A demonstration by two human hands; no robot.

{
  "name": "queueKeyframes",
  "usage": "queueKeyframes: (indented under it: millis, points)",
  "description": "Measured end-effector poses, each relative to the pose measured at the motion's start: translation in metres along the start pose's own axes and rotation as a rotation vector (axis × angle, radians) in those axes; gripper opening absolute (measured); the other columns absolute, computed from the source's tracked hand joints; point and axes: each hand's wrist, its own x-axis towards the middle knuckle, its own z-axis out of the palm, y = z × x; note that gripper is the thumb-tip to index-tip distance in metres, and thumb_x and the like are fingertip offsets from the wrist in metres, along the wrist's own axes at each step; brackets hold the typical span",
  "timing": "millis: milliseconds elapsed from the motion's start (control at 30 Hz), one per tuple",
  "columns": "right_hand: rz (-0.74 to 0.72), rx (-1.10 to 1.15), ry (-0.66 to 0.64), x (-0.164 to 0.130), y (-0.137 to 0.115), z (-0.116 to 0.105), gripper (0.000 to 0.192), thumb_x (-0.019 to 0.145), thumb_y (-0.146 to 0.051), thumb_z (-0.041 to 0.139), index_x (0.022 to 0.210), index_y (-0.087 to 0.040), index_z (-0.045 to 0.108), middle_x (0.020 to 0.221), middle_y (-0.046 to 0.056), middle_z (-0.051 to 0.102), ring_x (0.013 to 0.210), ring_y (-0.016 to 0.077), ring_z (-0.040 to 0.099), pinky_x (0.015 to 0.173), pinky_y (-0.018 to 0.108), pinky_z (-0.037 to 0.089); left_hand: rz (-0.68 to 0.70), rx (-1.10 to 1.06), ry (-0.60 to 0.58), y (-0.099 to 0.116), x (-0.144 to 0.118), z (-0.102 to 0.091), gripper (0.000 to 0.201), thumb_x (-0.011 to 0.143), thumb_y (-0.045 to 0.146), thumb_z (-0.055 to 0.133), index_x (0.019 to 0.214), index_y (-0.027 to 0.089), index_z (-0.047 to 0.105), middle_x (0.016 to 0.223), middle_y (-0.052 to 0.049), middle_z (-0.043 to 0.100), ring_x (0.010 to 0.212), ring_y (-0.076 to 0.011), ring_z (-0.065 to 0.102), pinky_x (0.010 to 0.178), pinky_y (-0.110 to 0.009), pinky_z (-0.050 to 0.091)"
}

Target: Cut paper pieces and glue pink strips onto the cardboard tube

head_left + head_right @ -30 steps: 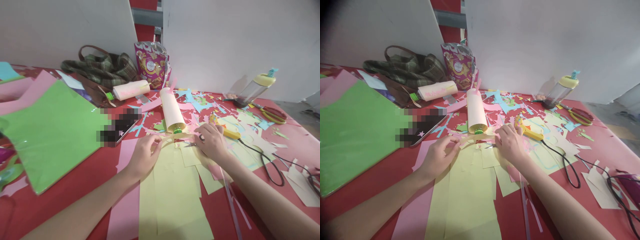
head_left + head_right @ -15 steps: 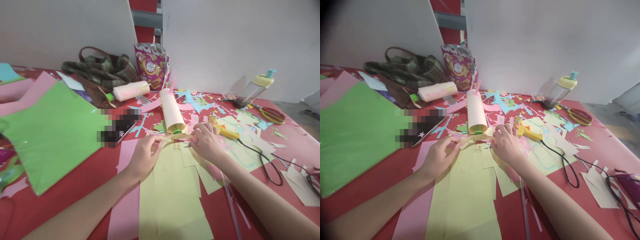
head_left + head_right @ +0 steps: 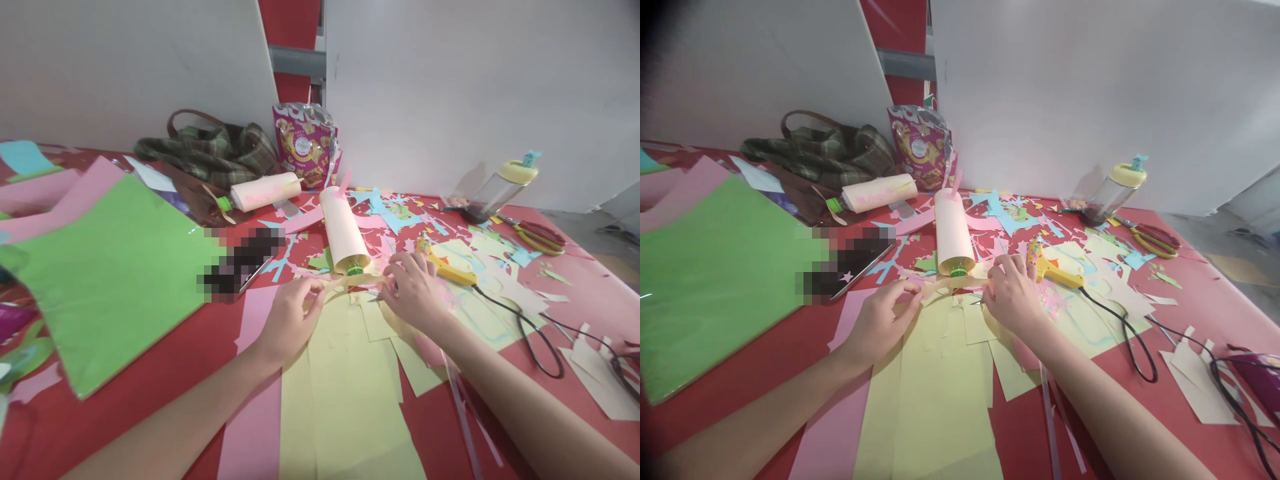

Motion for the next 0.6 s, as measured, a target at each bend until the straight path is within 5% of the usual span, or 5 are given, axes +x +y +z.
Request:
queueKeyframes:
  millis: [200, 400, 600]
  points:
    - [0.028, -0.008, -0.008, 0.0, -0.001, -0.001, 0.011, 0.07, -0.017, 0.044, 0.069, -0.017, 0.054, 0.086, 0.007, 0.053, 0.083, 0.0224, 0.041, 0.066, 0.035, 0.03, 0.004, -0.025, -0.005, 0.002, 0.002, -0.002, 0.006, 0.076, 0.021, 0.043, 0.073, 0.019, 0.048, 0.074, -0.001, 0.058, 0.072, -0.0139, 0.055, 0.066, -0.026, 0.045]
    - [0.083, 0.025, 0.008, 0.002, 0.0, -0.014, 0.025, 0.066, -0.016, 0.045, 0.09, -0.017, 0.052, 0.093, 0.009, 0.052, 0.089, 0.0251, 0.044, 0.071, 0.039, 0.033, -0.022, -0.021, 0.011, 0.002, 0.005, -0.005, 0.01, 0.075, 0.024, 0.043, 0.075, 0.018, 0.051, 0.076, -0.003, 0.06, 0.075, -0.0158, 0.057, 0.069, -0.03, 0.045]
    - [0.126, 0.265, -0.022, 0.024, -0.006, -0.015, 0.023, 0.073, -0.022, 0.042, 0.096, -0.019, 0.045, 0.09, 0.008, 0.053, 0.081, 0.0214, 0.051, 0.066, 0.034, 0.041, -0.074, -0.055, 0.013, -0.002, 0.008, -0.007, 0.012, 0.075, 0.023, 0.04, 0.073, 0.018, 0.051, 0.077, -0.004, 0.061, 0.075, -0.0171, 0.057, 0.069, -0.032, 0.045]
